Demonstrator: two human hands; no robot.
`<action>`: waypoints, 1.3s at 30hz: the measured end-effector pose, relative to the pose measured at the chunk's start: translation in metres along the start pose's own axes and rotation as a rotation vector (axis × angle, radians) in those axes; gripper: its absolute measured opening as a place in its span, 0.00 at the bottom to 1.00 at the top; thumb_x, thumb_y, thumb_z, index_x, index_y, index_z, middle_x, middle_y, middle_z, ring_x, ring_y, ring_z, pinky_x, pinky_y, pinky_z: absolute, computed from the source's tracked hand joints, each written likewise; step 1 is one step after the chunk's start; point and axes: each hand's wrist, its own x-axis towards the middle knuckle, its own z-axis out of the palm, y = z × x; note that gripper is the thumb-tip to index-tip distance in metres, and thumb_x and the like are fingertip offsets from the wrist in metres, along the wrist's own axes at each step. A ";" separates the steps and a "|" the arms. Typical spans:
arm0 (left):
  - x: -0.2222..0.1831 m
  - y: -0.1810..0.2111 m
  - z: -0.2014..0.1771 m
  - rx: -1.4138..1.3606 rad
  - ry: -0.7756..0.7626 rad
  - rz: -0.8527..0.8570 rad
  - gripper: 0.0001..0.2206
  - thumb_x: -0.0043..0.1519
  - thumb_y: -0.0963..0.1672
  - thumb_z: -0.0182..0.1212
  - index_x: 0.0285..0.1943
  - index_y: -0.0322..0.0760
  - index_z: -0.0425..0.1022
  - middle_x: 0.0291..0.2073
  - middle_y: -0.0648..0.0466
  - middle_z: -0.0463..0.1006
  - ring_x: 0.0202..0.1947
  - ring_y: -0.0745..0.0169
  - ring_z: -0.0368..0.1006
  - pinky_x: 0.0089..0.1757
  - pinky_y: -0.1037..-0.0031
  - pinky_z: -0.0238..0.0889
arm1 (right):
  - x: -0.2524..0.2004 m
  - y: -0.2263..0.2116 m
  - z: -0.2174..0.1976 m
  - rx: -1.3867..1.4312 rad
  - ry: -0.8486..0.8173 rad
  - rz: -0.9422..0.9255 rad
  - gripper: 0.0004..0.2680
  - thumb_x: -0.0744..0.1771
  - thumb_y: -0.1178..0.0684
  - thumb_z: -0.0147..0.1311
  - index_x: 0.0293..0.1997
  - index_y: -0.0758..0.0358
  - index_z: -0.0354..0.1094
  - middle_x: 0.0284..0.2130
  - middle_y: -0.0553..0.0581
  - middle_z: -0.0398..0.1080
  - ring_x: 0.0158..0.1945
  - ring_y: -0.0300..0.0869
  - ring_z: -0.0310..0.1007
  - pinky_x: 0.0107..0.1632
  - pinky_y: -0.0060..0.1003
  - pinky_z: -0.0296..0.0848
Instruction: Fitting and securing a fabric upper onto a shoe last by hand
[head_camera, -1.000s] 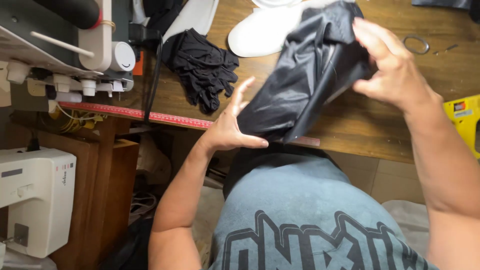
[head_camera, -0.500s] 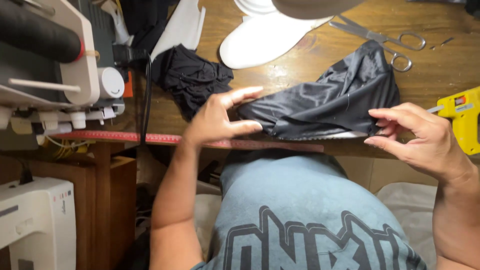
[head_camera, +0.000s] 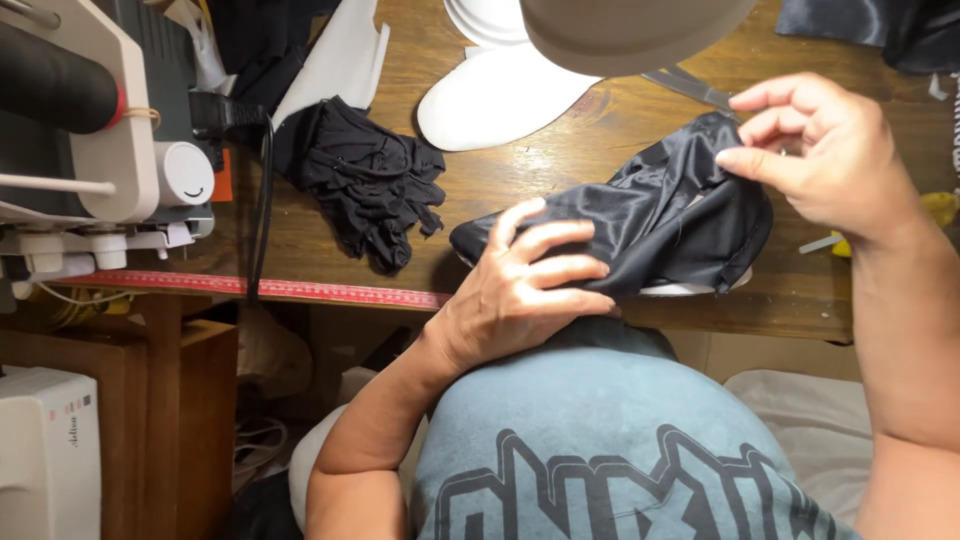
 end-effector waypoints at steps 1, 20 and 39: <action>0.000 -0.002 0.004 -0.022 -0.015 0.074 0.07 0.66 0.43 0.68 0.47 0.57 0.83 0.46 0.63 0.82 0.55 0.55 0.75 0.61 0.49 0.56 | 0.008 0.003 0.001 0.133 -0.020 -0.016 0.17 0.67 0.64 0.64 0.62 0.71 0.66 0.40 0.58 0.73 0.40 0.35 0.69 0.48 0.28 0.69; 0.002 -0.013 0.007 -0.232 -0.045 -0.021 0.17 0.66 0.36 0.63 0.63 0.39 0.74 0.45 0.51 0.82 0.46 0.55 0.77 0.50 0.66 0.67 | -0.057 -0.030 0.019 -0.149 0.112 -0.355 0.15 0.58 0.54 0.75 0.41 0.67 0.74 0.40 0.61 0.75 0.42 0.46 0.74 0.52 0.39 0.72; 0.005 0.038 0.025 0.090 0.343 -0.401 0.10 0.67 0.40 0.67 0.56 0.37 0.76 0.44 0.53 0.82 0.44 0.59 0.78 0.57 0.61 0.63 | -0.013 0.018 0.007 0.067 0.034 -0.427 0.08 0.73 0.73 0.56 0.56 0.74 0.63 0.47 0.69 0.72 0.50 0.50 0.75 0.54 0.39 0.72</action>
